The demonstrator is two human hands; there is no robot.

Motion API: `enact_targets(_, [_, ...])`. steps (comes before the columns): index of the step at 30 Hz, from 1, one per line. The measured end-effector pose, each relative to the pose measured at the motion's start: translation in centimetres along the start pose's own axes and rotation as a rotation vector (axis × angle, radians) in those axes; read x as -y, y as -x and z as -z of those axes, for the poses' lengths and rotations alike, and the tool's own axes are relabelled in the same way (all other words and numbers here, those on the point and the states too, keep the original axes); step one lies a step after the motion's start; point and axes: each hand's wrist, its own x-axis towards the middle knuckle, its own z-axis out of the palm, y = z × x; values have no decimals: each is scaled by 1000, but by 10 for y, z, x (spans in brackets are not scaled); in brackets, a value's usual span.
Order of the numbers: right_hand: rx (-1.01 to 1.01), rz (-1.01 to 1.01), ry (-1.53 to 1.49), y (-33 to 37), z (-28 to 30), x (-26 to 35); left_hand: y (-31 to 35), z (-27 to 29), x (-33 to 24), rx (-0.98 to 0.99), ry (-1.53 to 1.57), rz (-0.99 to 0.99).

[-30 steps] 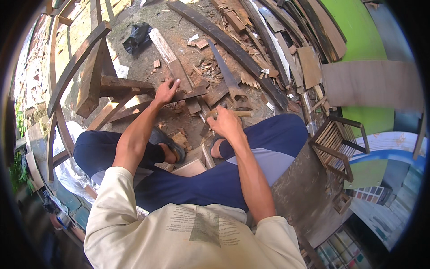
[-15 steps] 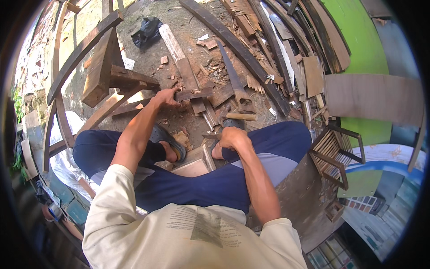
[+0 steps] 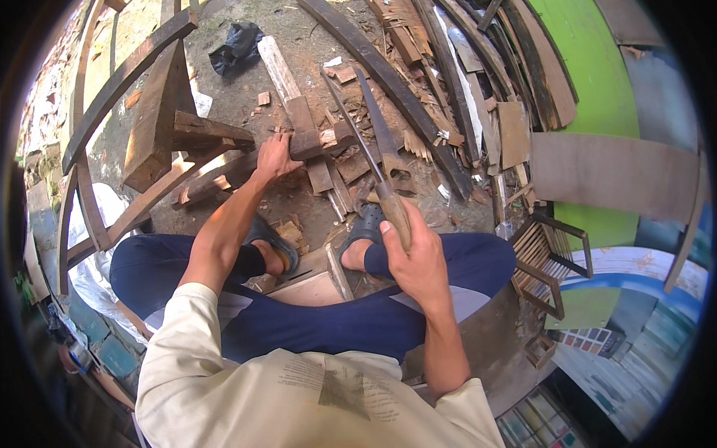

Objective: The person sits cross-legged on the ground and uses a hammer and chisel to split a small piece of wood. They repeatedly strike the chisel to separate the wood into smaller pieces, then use a hand saw to cut the wood further.

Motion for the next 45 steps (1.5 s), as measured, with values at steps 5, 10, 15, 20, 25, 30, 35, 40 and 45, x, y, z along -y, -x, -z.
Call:
enact_targets(5, [-102, -31, -204, -55, -114, -54, -4, 9, 1, 98, -41, 47])
enact_targets(10, [-16, -283, -270, -95, -181, -85, -10, 23, 0, 182, -10, 56])
enact_targets(15, [125, -580, -644, -105, -175, -66, -12, 22, 2, 155, -3, 24])
enact_targets(20, [-161, -281, -764, -117, -164, -60, -10, 15, 1, 162, -1, 63])
enact_targets(25, [148, -749, -598, -111, -176, -63, -5, 13, -3, 89, -39, 39])
enact_targets(30, [62, -529, -931, -115, -158, -64, -4, 13, -5, 127, -65, 57])
enact_targets(35, [-240, -311, -897, -119, -166, -58, -5, 13, -6, 98, -84, 50])
enact_targets(40, [131, -765, -928, -112, -178, -59, -2, 11, -6, 67, -107, 24])
enact_targets(45, [-102, -325, -1118, -121, -154, -61, -4, 8, -4, 73, -91, 36])
